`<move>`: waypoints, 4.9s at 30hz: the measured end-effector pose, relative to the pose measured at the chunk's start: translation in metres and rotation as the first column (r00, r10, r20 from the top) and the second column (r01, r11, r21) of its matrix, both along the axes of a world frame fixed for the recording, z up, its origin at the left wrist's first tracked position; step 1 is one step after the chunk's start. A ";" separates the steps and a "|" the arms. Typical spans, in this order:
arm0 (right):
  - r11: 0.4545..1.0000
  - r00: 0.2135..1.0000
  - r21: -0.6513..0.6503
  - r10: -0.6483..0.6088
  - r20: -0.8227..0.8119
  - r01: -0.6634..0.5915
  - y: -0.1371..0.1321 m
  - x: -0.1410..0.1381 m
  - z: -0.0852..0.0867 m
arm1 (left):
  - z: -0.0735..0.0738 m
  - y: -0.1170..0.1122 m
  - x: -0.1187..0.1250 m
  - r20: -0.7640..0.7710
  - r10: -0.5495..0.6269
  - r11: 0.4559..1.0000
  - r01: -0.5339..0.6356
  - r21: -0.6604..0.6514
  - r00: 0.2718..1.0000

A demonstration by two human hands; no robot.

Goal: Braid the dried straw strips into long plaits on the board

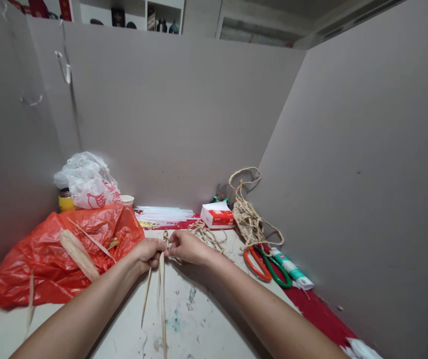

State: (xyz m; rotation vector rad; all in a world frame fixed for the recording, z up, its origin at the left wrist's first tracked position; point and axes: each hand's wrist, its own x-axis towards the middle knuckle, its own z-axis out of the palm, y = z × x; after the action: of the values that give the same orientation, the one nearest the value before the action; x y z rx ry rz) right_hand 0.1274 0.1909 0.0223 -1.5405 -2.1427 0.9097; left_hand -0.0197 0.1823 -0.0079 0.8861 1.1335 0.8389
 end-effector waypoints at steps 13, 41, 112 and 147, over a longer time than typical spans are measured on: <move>0.933 0.982 -0.345 -0.148 -0.117 0.100 -0.007 -0.010 0.014 | 0.004 0.001 -0.002 0.038 -0.049 0.999 0.049 0.006 0.998; 0.776 0.872 -0.605 -0.159 -0.463 -0.180 -0.016 0.004 -0.013 | 0.011 -0.007 -0.003 -0.169 -0.108 0.994 0.110 0.005 0.980; 0.746 0.826 -0.613 -0.155 -0.542 -0.262 -0.014 0.016 -0.016 | 0.018 -0.013 -0.006 -0.106 -0.374 0.926 0.376 0.002 0.921; 0.859 0.928 -0.483 -0.026 -0.371 -0.169 -0.018 0.015 -0.017 | 0.014 -0.015 0.005 -0.415 -0.136 0.974 0.199 0.112 0.900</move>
State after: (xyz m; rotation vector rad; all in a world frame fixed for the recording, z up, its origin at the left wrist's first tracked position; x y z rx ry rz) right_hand 0.1422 0.1733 0.0052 -1.3554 -1.7784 1.7515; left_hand -0.0142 0.1670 0.0059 1.3101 1.3387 0.6178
